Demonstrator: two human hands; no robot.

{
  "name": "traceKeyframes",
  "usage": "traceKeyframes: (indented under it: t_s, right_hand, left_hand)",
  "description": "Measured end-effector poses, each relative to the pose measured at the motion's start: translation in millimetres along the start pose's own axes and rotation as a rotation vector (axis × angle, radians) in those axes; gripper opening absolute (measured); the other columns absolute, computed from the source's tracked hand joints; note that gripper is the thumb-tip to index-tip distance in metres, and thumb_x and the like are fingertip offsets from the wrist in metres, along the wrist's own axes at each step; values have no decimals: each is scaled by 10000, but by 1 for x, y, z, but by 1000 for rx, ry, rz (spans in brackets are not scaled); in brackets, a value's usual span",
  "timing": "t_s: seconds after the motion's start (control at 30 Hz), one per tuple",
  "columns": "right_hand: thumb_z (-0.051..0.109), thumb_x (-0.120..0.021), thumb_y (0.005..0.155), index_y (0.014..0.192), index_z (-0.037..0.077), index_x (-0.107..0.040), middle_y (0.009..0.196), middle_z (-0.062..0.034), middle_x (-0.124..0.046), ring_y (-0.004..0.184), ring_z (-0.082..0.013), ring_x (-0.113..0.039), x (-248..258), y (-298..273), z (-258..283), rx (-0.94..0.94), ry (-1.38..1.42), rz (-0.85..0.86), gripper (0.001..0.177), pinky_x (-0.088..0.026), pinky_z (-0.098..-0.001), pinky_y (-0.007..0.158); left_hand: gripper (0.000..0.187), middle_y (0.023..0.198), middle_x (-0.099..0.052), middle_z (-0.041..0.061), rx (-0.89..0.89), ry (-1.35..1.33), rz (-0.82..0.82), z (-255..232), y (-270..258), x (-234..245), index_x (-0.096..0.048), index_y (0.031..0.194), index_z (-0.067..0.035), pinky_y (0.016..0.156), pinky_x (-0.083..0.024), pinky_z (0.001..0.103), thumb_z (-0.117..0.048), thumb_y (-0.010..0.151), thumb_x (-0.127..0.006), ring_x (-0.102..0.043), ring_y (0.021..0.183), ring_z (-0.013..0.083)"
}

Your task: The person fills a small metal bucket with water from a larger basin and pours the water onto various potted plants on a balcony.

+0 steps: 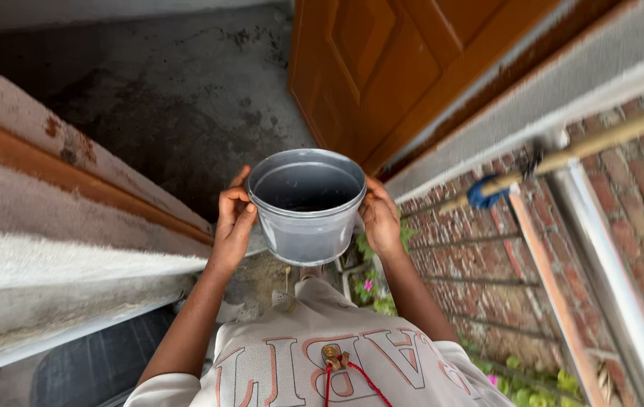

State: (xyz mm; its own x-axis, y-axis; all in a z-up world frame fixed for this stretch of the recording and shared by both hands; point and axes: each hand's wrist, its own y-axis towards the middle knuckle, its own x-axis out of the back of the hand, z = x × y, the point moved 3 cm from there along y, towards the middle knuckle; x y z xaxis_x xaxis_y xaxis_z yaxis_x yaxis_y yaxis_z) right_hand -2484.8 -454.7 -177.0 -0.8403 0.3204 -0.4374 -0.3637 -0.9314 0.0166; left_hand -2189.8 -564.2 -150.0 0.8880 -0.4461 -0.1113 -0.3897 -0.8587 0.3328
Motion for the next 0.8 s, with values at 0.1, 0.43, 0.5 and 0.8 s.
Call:
traceKeyframes:
  t_s: [0.1,0.43,0.5,0.8]
  right_hand:
    - [26,-429,973,1530,8,-480,1442,-131,-572,1221,-199,-563,4,83,20,-59,-16,135,560,-448,-322,1021]
    - [9,-699,924,1205,8,-593,1418,-58,-494,1304,-184,-529,-68,254,34,276,-331,372,300,-451,-340,1111]
    - [79,-694,963,1122,15,-591,1459,-41,-473,1322,-179,-512,-84,284,31,289,-292,383,200,-446,-349,1111]
    - [369,-582,1141,1109,46,-594,1167,-69,-591,1056,-163,-533,-159,482,-27,187,-105,354,325,-448,-351,1045]
  left_hand:
    - [410,1680,-254,165,75,-52,-61,1,50,-9,-399,1307,-95,1185,-403,479,-418,1102,-547,-336,1522,279]
    - [703,1284,-507,81,195,48,-360,-3,149,32,-410,1554,-68,775,-564,298,-561,1053,-433,-602,922,125]
    - [718,1206,-496,50,196,17,-405,10,168,42,-401,1546,-58,743,-556,292,-565,1038,-429,-604,897,114]
    - [724,1011,-514,59,72,110,-578,97,351,154,-618,1487,-43,874,-494,351,-618,1100,-410,-519,943,169]
